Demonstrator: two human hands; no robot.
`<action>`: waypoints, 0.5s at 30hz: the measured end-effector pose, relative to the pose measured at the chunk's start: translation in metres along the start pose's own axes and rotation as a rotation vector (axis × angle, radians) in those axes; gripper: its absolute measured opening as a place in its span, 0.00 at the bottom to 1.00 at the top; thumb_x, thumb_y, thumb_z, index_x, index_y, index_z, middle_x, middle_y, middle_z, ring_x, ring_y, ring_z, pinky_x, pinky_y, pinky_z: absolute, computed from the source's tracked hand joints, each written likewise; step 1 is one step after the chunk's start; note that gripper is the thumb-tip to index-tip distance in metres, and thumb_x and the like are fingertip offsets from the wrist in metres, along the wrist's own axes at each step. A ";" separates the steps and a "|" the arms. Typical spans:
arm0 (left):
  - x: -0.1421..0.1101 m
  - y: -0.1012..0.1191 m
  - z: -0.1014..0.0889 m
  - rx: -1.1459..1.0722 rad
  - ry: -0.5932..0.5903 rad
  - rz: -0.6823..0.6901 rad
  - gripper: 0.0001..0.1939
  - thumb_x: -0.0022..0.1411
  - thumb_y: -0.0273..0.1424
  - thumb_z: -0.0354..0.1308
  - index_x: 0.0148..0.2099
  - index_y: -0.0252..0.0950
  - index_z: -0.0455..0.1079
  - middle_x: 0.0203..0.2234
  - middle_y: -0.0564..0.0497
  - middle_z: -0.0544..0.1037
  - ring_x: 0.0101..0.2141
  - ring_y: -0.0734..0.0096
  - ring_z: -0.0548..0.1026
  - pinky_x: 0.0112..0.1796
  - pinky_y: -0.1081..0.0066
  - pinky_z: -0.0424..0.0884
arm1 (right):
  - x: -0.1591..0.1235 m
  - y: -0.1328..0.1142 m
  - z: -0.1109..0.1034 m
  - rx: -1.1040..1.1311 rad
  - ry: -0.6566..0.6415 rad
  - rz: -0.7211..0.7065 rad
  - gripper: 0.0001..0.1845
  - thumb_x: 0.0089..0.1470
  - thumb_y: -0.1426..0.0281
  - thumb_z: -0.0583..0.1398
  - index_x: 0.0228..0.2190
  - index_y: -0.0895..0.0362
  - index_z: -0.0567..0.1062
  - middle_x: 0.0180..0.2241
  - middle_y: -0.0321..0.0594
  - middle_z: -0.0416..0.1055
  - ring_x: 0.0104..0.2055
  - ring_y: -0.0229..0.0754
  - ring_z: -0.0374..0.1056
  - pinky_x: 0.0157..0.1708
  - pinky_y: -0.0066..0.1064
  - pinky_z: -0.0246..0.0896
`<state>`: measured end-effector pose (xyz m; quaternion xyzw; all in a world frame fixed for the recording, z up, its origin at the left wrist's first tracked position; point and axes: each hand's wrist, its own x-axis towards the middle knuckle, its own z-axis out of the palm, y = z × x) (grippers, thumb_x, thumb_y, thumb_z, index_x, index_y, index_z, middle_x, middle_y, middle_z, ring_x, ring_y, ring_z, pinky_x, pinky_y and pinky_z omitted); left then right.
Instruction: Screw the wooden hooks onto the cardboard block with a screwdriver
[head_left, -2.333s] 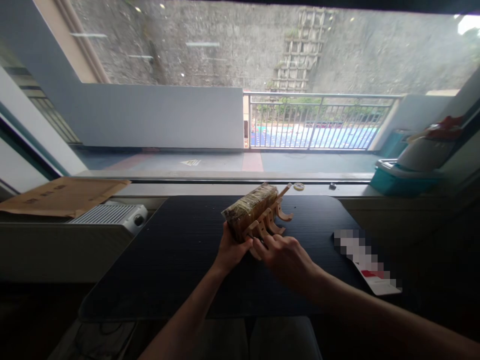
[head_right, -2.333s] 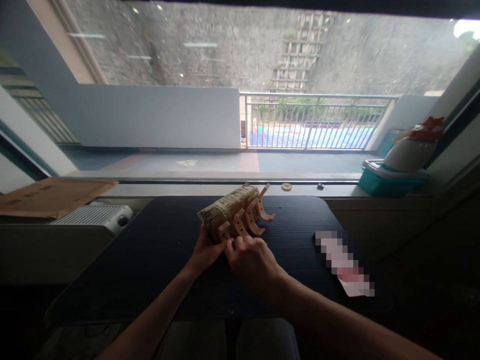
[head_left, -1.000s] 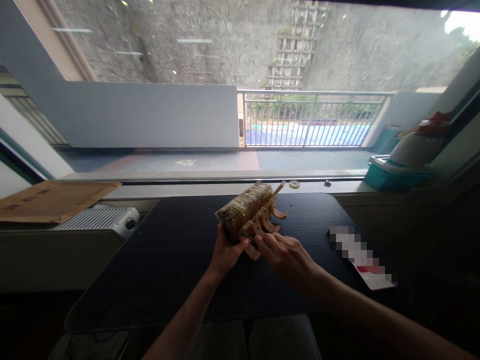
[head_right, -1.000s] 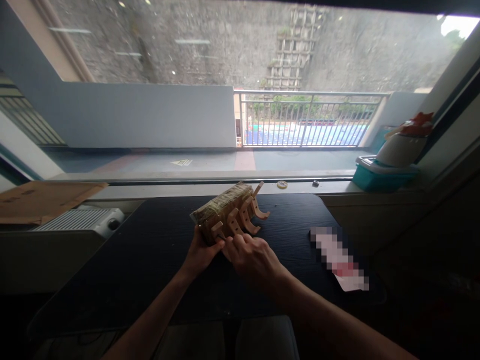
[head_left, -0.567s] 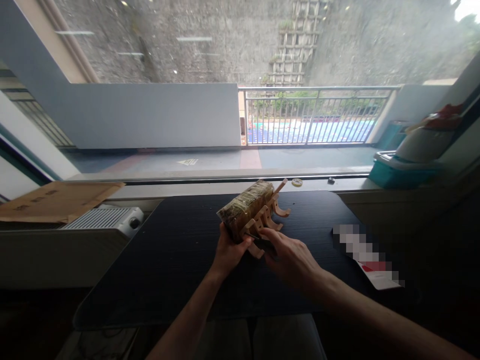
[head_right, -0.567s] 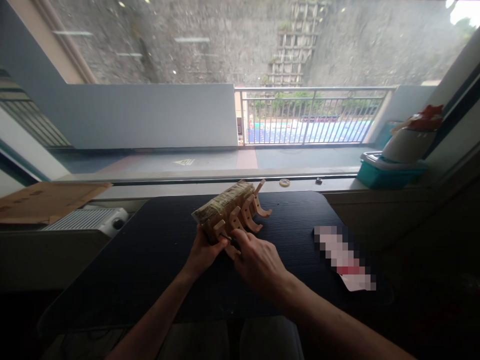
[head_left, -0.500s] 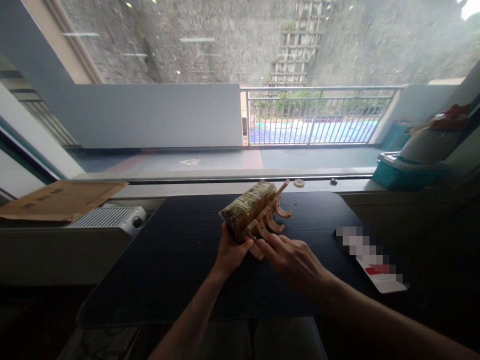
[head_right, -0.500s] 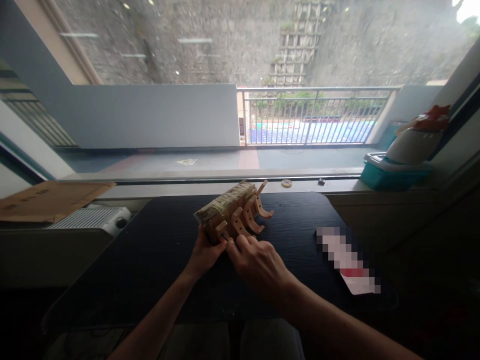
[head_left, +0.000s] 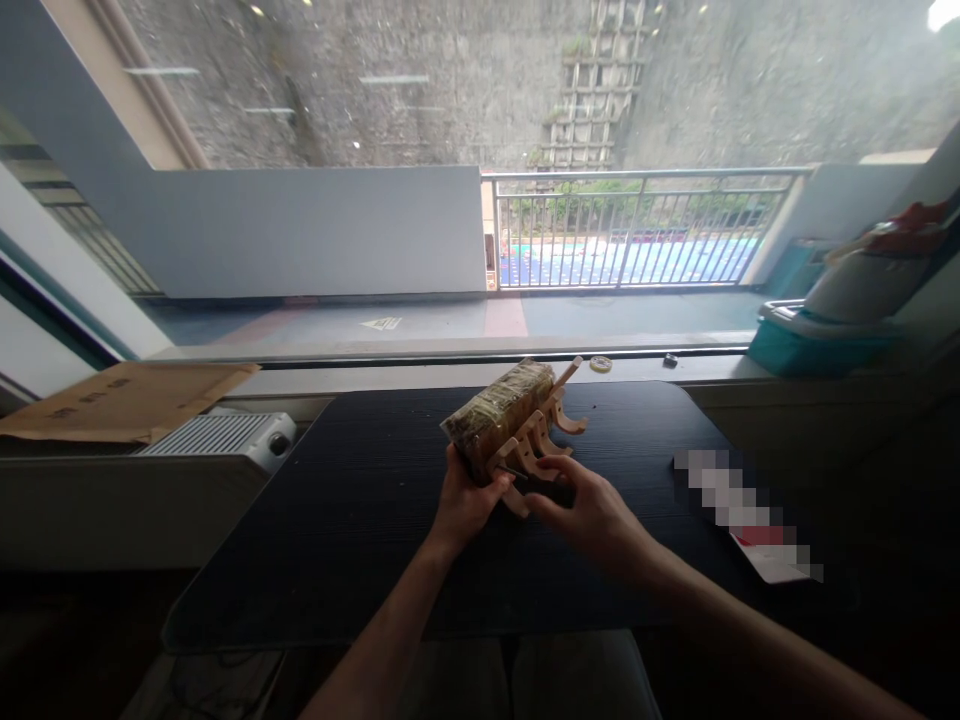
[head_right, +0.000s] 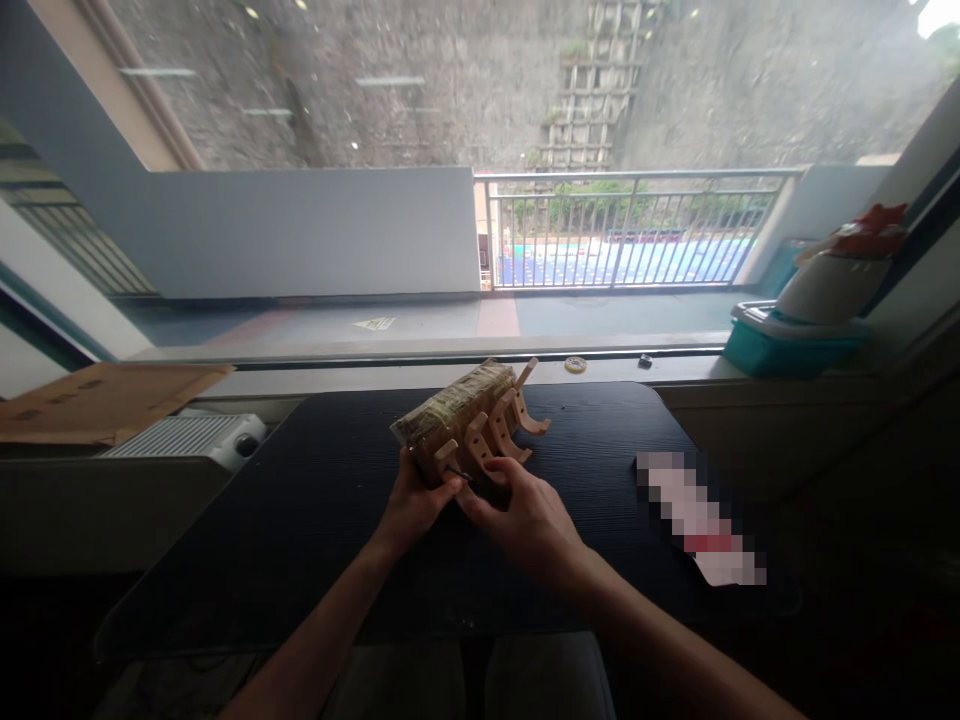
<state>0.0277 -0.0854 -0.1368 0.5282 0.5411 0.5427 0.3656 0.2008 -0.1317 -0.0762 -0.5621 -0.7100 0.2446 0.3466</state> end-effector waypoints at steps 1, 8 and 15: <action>-0.001 0.001 0.000 0.014 0.004 -0.005 0.29 0.42 0.29 0.66 0.45 0.38 0.57 0.36 0.52 0.74 0.37 0.64 0.75 0.39 0.64 0.71 | -0.002 -0.003 -0.006 -0.134 -0.039 -0.104 0.19 0.52 0.66 0.60 0.47 0.54 0.73 0.36 0.41 0.76 0.36 0.44 0.72 0.33 0.30 0.63; 0.000 -0.002 -0.004 0.072 -0.001 -0.007 0.27 0.44 0.29 0.65 0.45 0.38 0.57 0.34 0.53 0.74 0.35 0.66 0.74 0.38 0.65 0.70 | -0.006 0.000 0.004 -0.369 -0.086 -0.501 0.19 0.58 0.77 0.52 0.50 0.60 0.71 0.34 0.46 0.76 0.34 0.43 0.71 0.33 0.31 0.63; 0.004 -0.004 -0.001 0.001 0.013 -0.003 0.29 0.42 0.30 0.67 0.46 0.38 0.58 0.38 0.51 0.73 0.40 0.63 0.75 0.41 0.64 0.71 | -0.004 0.007 0.032 0.202 0.133 0.108 0.24 0.60 0.59 0.50 0.36 0.64 0.78 0.21 0.41 0.74 0.20 0.40 0.67 0.18 0.27 0.58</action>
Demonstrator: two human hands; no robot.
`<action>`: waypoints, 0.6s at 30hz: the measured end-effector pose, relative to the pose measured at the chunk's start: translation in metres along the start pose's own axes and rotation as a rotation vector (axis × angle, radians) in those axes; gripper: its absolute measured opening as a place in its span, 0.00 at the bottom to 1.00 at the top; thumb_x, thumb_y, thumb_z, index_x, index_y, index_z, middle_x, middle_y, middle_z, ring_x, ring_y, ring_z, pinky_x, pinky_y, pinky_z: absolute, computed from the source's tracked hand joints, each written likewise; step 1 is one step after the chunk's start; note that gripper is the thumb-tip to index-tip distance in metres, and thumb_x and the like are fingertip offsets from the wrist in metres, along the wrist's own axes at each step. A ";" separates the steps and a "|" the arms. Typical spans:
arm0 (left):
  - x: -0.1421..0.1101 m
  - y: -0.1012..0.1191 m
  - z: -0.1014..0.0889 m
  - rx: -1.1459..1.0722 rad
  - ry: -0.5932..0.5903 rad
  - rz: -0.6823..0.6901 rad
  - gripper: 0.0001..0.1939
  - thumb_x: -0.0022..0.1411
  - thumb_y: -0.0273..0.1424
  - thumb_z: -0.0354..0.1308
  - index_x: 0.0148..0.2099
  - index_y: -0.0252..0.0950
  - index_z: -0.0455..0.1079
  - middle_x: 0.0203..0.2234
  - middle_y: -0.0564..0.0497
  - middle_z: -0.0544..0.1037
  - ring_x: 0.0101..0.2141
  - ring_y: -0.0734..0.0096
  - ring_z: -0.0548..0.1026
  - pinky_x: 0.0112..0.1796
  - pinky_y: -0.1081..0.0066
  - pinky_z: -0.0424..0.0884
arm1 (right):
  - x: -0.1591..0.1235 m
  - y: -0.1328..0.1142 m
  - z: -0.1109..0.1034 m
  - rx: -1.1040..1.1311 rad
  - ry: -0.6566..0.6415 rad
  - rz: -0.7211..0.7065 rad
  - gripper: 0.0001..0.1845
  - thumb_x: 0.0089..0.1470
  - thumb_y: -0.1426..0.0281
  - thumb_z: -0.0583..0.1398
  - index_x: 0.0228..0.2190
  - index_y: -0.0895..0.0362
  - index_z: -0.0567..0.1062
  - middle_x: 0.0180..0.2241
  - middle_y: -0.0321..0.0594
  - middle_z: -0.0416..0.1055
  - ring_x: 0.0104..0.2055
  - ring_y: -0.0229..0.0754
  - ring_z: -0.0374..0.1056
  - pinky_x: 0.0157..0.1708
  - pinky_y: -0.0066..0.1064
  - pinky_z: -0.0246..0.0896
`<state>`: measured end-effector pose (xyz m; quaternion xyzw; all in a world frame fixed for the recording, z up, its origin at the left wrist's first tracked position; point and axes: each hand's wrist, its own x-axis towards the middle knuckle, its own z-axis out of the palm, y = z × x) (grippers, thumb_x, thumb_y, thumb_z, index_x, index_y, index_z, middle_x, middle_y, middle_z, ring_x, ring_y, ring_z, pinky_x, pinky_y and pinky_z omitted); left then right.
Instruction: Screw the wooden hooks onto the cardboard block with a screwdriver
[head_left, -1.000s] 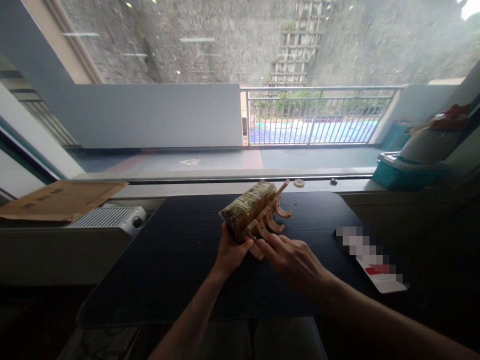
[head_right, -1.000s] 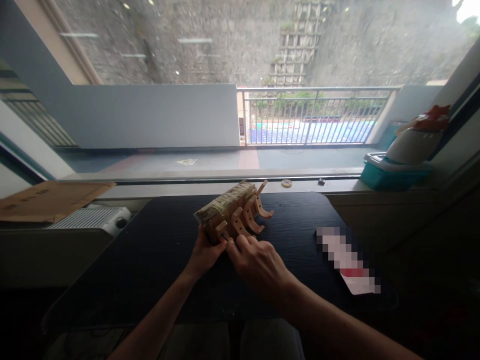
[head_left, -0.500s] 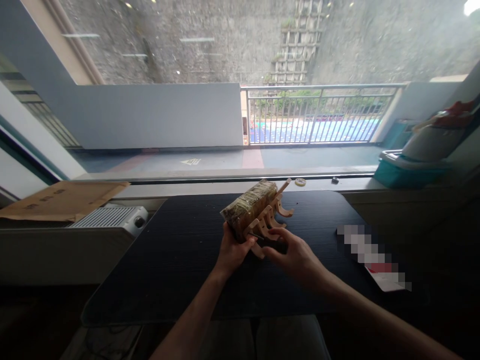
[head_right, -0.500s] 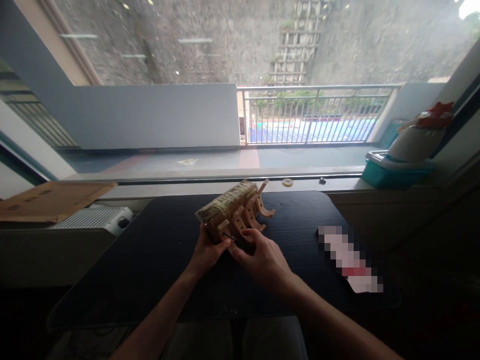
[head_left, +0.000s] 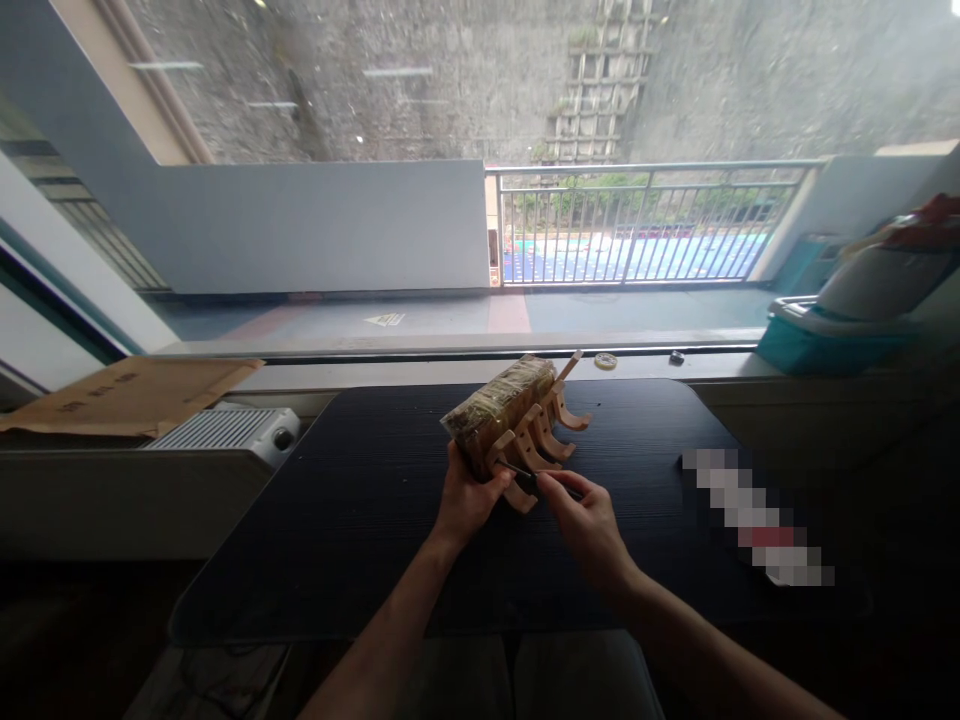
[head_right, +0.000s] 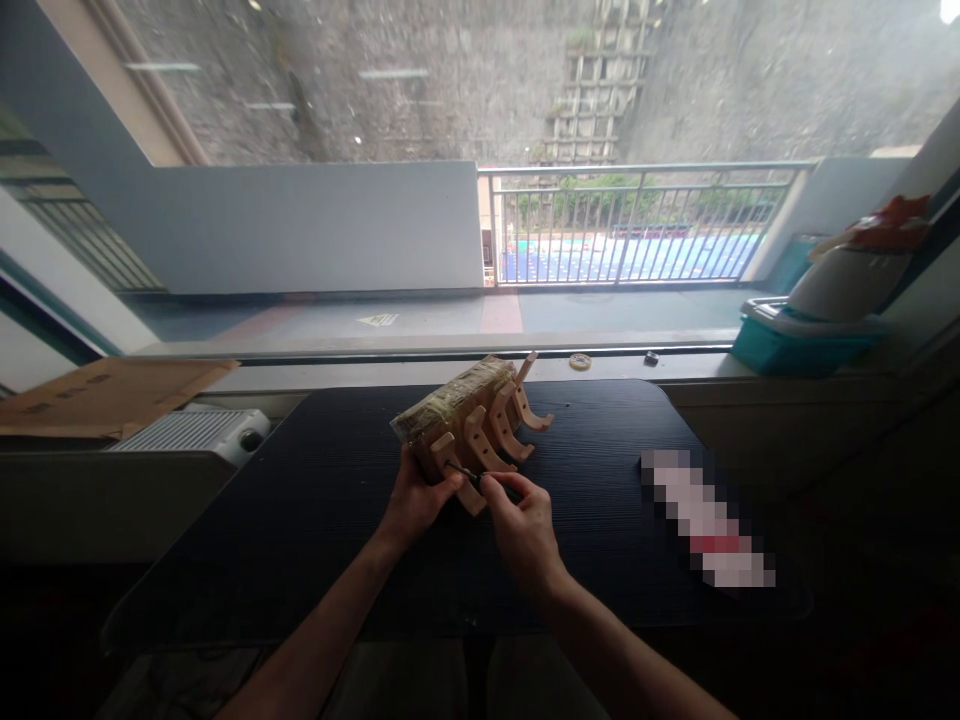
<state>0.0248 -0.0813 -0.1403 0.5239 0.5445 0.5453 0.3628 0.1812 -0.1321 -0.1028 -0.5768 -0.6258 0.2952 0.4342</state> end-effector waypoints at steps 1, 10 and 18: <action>0.000 0.000 0.001 -0.002 0.003 0.002 0.29 0.42 0.30 0.67 0.46 0.38 0.58 0.37 0.51 0.73 0.39 0.63 0.75 0.41 0.63 0.71 | 0.000 -0.002 -0.004 -0.001 -0.012 0.010 0.22 0.59 0.60 0.52 0.36 0.63 0.78 0.21 0.40 0.74 0.20 0.40 0.68 0.19 0.27 0.58; -0.004 0.006 -0.002 0.061 -0.003 -0.003 0.27 0.43 0.29 0.65 0.44 0.38 0.57 0.33 0.54 0.74 0.34 0.67 0.75 0.38 0.67 0.71 | 0.000 -0.018 -0.031 -0.519 -0.312 -0.581 0.20 0.57 0.78 0.52 0.49 0.57 0.72 0.33 0.45 0.75 0.35 0.43 0.70 0.34 0.31 0.62; -0.004 0.004 0.002 -0.004 -0.023 0.023 0.30 0.43 0.30 0.67 0.46 0.37 0.56 0.41 0.49 0.72 0.42 0.63 0.74 0.44 0.62 0.71 | 0.001 0.007 -0.005 0.381 -0.061 0.302 0.23 0.52 0.54 0.57 0.30 0.64 0.76 0.13 0.28 0.56 0.13 0.31 0.49 0.12 0.25 0.46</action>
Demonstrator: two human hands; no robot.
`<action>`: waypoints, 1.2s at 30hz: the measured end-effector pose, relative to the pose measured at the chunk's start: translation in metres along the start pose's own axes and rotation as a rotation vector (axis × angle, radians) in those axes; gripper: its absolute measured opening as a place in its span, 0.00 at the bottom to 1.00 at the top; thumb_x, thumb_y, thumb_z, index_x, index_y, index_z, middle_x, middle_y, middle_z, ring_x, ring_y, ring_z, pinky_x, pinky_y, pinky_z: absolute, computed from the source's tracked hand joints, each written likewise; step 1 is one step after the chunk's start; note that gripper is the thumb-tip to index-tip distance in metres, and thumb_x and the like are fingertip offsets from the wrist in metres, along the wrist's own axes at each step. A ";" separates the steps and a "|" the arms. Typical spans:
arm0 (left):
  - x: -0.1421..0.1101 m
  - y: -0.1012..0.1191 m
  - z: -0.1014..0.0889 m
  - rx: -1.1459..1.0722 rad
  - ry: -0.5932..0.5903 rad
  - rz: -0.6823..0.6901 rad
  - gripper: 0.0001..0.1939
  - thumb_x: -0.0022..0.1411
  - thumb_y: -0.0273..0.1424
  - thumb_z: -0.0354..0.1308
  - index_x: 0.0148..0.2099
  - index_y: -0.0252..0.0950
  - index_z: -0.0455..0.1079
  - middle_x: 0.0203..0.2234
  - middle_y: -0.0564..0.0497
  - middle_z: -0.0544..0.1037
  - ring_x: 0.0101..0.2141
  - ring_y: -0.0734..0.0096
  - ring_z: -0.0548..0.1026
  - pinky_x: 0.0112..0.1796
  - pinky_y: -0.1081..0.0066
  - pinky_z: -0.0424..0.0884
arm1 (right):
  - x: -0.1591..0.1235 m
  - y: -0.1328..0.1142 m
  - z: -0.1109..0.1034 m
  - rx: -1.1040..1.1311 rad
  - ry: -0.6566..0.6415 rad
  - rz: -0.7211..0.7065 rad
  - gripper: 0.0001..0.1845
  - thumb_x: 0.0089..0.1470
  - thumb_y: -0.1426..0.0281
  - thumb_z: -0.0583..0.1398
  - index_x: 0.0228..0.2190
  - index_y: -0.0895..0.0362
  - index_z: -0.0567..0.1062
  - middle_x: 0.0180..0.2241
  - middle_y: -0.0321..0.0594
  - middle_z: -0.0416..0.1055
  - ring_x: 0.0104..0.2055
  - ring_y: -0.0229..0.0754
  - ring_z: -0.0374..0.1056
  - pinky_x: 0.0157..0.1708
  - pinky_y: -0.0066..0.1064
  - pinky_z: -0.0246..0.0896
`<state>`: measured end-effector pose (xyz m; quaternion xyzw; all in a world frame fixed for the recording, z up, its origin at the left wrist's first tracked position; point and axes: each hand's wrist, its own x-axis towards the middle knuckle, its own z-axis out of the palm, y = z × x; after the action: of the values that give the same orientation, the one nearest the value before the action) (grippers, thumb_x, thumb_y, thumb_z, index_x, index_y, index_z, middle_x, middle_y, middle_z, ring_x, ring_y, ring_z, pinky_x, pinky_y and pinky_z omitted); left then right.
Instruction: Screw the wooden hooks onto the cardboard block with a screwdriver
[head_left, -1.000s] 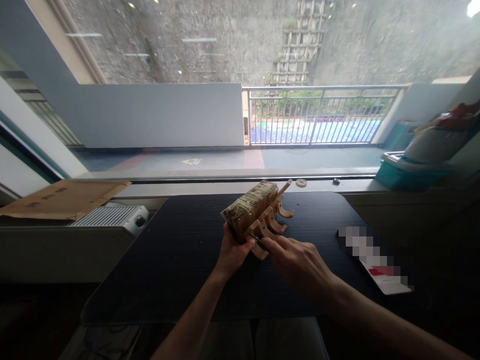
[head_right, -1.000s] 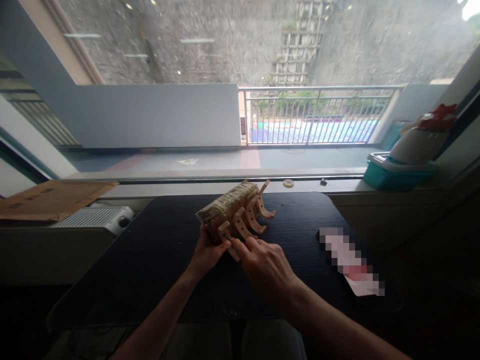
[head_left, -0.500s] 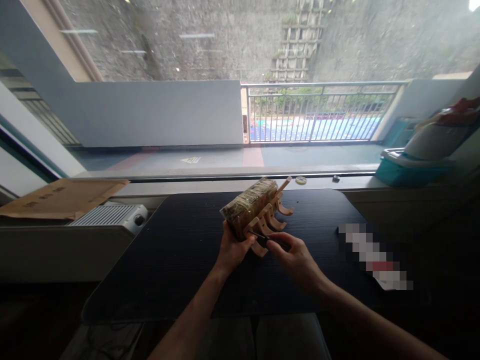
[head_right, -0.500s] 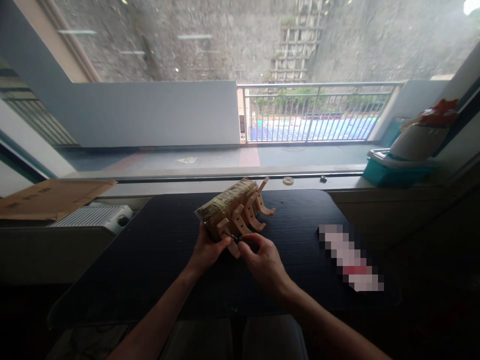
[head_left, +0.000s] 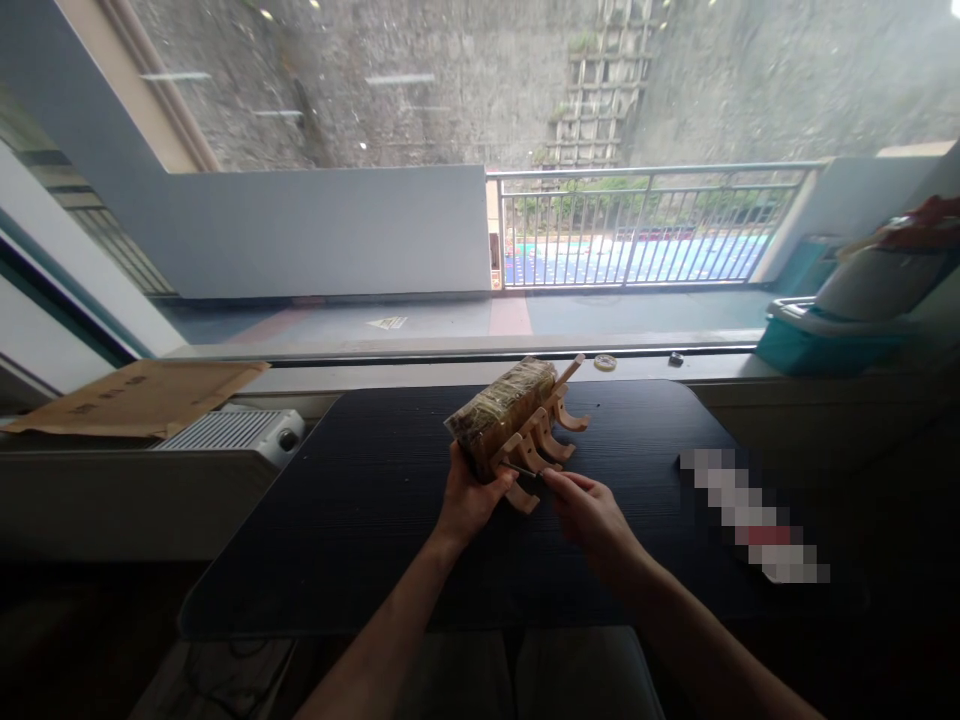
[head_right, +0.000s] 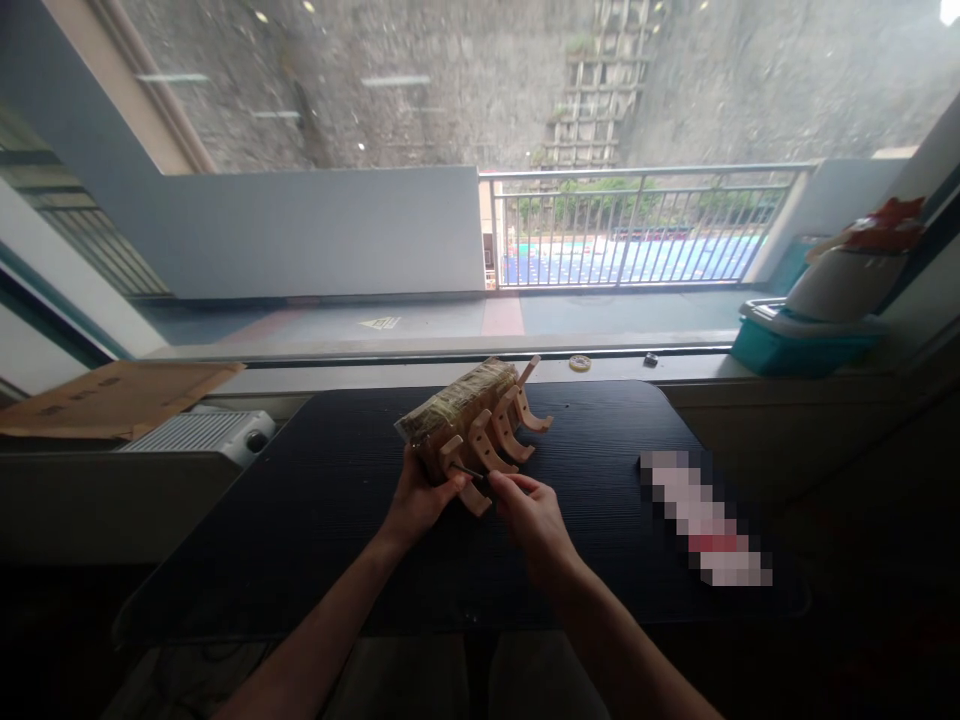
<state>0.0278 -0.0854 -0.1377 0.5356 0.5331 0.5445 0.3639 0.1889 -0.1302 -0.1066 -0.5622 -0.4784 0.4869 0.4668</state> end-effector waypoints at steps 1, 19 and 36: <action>0.000 0.001 0.000 -0.014 -0.003 -0.005 0.31 0.43 0.30 0.67 0.47 0.37 0.55 0.41 0.48 0.72 0.43 0.62 0.74 0.44 0.62 0.71 | -0.001 0.004 -0.004 0.040 0.005 0.033 0.25 0.52 0.52 0.56 0.30 0.64 0.75 0.12 0.25 0.51 0.12 0.30 0.45 0.11 0.24 0.42; 0.015 0.013 -0.016 -0.043 0.025 -0.128 0.27 0.43 0.37 0.69 0.44 0.36 0.63 0.33 0.53 0.75 0.35 0.67 0.74 0.37 0.68 0.71 | -0.033 0.030 -0.003 -0.495 0.029 -0.611 0.18 0.60 0.70 0.51 0.49 0.61 0.71 0.36 0.44 0.73 0.33 0.41 0.71 0.34 0.31 0.64; 0.016 0.017 -0.014 -0.050 0.004 -0.144 0.30 0.42 0.37 0.70 0.45 0.36 0.61 0.33 0.53 0.73 0.34 0.69 0.72 0.36 0.68 0.71 | -0.021 0.015 0.003 -0.834 0.040 -0.775 0.16 0.59 0.74 0.52 0.47 0.62 0.72 0.28 0.40 0.70 0.28 0.40 0.68 0.27 0.29 0.60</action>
<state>0.0145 -0.0757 -0.1161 0.4855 0.5572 0.5313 0.4141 0.1859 -0.1522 -0.1199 -0.4915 -0.7925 0.0393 0.3589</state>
